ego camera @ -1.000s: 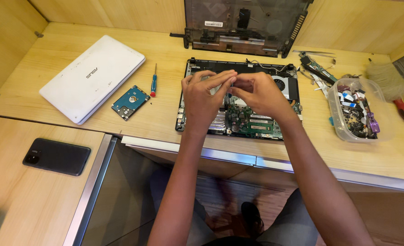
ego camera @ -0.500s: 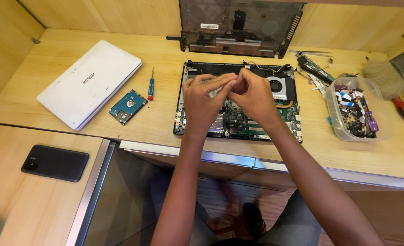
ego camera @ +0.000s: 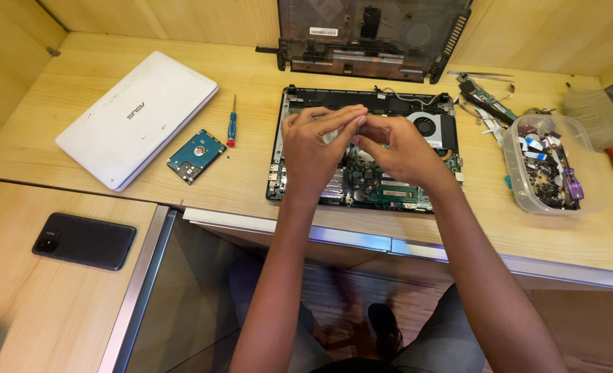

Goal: The person uses a screwdriver to remove screws from the laptop motherboard and places them into a plastic container. They continue unscrewing and organizing the small parts while the laptop remains open on the desk.

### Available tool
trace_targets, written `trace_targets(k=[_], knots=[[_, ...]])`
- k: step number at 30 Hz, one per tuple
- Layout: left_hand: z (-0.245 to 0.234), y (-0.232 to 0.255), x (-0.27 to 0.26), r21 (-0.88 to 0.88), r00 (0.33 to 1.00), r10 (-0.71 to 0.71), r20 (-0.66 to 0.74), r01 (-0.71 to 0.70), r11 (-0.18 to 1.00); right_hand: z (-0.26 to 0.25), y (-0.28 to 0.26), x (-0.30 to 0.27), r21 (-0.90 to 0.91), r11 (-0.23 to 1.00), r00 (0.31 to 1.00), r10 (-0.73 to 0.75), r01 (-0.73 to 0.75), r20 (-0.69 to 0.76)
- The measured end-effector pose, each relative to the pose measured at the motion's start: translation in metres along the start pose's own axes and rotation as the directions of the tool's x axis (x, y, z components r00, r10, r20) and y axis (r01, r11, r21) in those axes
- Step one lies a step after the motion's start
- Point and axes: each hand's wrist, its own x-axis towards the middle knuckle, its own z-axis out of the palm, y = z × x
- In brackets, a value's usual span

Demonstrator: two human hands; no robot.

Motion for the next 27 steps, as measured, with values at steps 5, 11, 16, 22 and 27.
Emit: trace_targets(k=[5, 11, 16, 22, 27], knots=[[-0.002, -0.003, -0.002, 0.043, 0.999, 0.046, 0.0, -0.046, 0.998, 0.004, 0.031, 0.003, -0.176, 0.984, 0.974, -0.054, 0.015, -0.219], [-0.027, -0.003, -0.05, 0.029, 0.995, -0.083, -0.062, 0.085, 0.996, -0.008, 0.031, -0.009, 0.026, 0.999, 0.953, -0.035, 0.045, -0.3], [-0.041, -0.016, -0.086, 0.111, 0.982, -0.181, -0.06, 0.187, 0.976, -0.019, 0.019, -0.035, 0.039, 0.999, 0.918, -0.01, 0.027, -0.396], [-0.024, -0.028, -0.101, 0.378, 0.985, -0.129, 0.114, 0.077, 0.922, -0.014, 0.041, -0.047, 0.035, 0.999, 0.898, 0.013, 0.003, -0.44], [-0.02, -0.031, -0.105, 0.412, 0.987, -0.089, 0.135, 0.026, 0.911, -0.005, 0.037, -0.032, -0.045, 0.996, 0.926, -0.084, 0.073, -0.369]])
